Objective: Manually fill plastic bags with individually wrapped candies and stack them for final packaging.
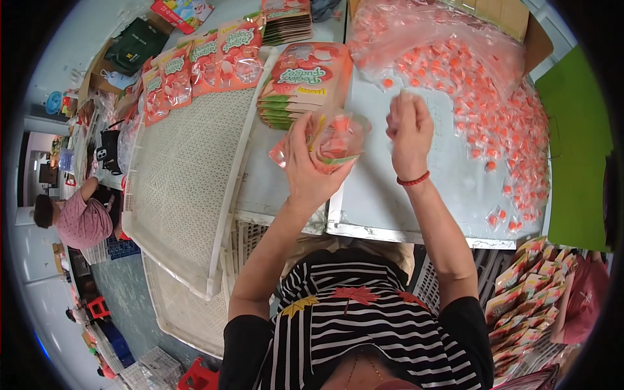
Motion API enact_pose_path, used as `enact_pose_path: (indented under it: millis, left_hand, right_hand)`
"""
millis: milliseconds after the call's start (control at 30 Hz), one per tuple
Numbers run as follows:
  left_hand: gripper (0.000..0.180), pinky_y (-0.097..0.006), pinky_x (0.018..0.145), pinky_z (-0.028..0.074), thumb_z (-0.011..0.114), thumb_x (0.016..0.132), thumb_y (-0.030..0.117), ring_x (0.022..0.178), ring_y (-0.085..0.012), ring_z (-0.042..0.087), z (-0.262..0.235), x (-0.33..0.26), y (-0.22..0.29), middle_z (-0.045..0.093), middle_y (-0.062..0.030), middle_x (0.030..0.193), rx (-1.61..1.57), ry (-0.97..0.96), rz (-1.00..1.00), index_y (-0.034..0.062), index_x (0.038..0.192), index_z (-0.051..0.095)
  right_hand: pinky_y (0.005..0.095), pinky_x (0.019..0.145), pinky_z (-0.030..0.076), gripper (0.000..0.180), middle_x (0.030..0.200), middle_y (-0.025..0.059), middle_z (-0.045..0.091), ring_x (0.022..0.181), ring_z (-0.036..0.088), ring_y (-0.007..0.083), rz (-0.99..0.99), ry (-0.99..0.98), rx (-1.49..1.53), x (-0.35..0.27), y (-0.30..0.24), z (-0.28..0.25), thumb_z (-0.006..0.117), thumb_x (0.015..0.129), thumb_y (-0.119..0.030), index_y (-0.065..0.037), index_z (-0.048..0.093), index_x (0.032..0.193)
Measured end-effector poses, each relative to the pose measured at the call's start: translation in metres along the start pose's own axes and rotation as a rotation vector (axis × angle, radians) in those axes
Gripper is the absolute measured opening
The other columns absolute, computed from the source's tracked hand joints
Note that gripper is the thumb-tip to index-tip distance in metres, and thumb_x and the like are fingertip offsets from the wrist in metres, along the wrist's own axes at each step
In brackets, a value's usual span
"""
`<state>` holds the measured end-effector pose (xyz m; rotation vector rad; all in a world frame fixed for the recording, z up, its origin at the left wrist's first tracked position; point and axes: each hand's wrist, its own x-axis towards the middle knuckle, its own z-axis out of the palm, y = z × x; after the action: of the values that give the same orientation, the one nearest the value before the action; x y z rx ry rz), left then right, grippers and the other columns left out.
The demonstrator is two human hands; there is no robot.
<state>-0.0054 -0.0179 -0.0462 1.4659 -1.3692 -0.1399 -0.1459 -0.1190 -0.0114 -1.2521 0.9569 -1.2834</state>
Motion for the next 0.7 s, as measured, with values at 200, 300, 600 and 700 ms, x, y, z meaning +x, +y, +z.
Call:
enact_pose_path:
  millis: [200,300,600,700]
  left_hand:
    - [0.096,-0.041,0.101,0.038,0.083,0.06,0.011,0.12,-0.0328,0.047,0.016,0.002,-0.001,0.045,-0.0203,0.131,0.125,0.012,0.062,-0.0016,0.137,0.027]
    - [0.096,-0.049,0.1,0.034,0.083,0.056,0.017,0.117,-0.0392,0.042,0.02,0.0,-0.006,0.044,-0.021,0.127,0.033,0.046,0.061,-0.0003,0.135,0.031]
    - [0.093,-0.051,0.098,0.032,0.08,0.058,0.017,0.114,-0.039,0.041,0.021,0.002,-0.003,0.045,-0.0173,0.125,0.148,0.091,0.057,0.0006,0.135,0.03]
    - [0.095,-0.052,0.1,0.029,0.08,0.059,0.018,0.117,-0.0402,0.038,0.023,-0.003,-0.006,0.04,-0.0184,0.131,0.223,0.025,0.051,0.0002,0.136,0.028]
  right_hand:
    - [0.025,0.06,0.044,0.014,0.079,0.0016,0.05,0.068,0.05,0.0112,-0.296,-0.124,-0.061,-0.003,-0.029,0.043,0.048,0.096,-0.016,-0.003,0.046,0.101]
    - [0.028,0.067,0.047,0.015,0.088,0.0073,0.052,0.078,0.053,0.0144,-0.238,-0.245,-0.246,-0.017,-0.031,0.039,0.047,0.097,-0.014,-0.002,0.045,0.104]
    - [0.0323,0.068,0.049,0.016,0.085,0.014,0.055,0.077,0.057,0.0257,-0.267,-0.217,-0.438,-0.028,-0.01,0.023,0.048,0.094,-0.011,0.003,0.05,0.101]
    - [0.0335,0.07,0.049,0.02,0.083,0.016,0.056,0.078,0.057,0.0309,-0.301,-0.433,-0.64,-0.022,-0.005,0.014,0.052,0.092,-0.014,0.004,0.053,0.101]
